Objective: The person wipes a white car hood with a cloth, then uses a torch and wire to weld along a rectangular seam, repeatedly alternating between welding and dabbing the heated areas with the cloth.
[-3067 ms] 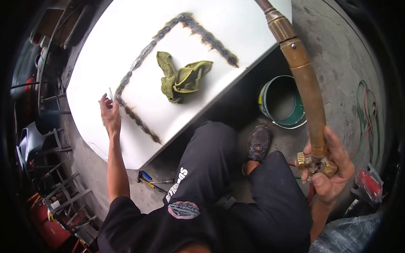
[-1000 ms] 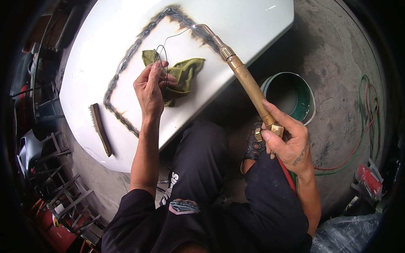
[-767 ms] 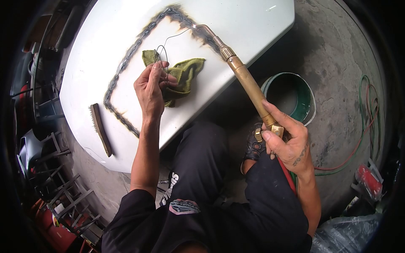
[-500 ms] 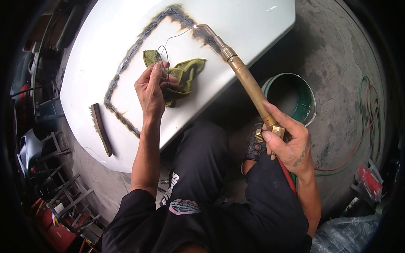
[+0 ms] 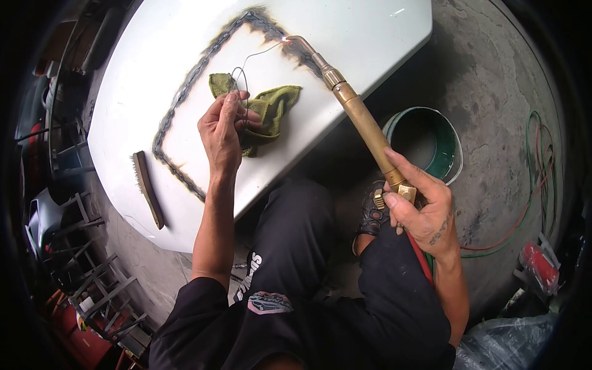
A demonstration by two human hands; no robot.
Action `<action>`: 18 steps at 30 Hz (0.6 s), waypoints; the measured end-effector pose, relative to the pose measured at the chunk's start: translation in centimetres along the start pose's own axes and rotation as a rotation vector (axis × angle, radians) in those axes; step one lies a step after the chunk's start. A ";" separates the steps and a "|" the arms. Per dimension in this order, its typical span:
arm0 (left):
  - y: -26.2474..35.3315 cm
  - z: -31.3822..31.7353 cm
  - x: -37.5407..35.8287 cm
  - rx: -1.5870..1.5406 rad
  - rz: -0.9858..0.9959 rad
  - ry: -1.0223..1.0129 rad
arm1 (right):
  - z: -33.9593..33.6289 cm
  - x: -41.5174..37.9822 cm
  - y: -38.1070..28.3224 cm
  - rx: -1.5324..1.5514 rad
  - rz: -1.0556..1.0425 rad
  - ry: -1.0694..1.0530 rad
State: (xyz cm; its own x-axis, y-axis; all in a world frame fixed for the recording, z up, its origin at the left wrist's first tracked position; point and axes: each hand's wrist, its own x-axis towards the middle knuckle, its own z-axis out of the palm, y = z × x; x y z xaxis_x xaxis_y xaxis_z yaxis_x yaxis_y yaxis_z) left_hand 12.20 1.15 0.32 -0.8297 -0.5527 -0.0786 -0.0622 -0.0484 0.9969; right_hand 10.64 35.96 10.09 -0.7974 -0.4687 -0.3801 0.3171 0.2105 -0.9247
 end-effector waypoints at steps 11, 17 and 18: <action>-0.3 -0.4 0.2 0.019 -0.015 -0.031 | 0.0 -0.1 -0.1 0.014 0.027 0.008; -0.1 -0.3 0.1 0.020 -0.027 -0.028 | 0.1 -0.1 -0.2 0.000 0.021 0.009; -0.1 -0.3 0.1 0.020 -0.027 -0.027 | 0.1 -0.1 -0.3 0.000 0.022 0.010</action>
State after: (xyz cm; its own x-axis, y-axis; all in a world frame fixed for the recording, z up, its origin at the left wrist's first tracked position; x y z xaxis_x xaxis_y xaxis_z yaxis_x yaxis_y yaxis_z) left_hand 12.27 0.80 0.16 -0.8424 -0.5285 -0.1055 -0.0957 -0.0459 0.9944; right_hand 10.70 35.83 10.37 -0.7954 -0.4553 -0.4001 0.3344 0.2208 -0.9162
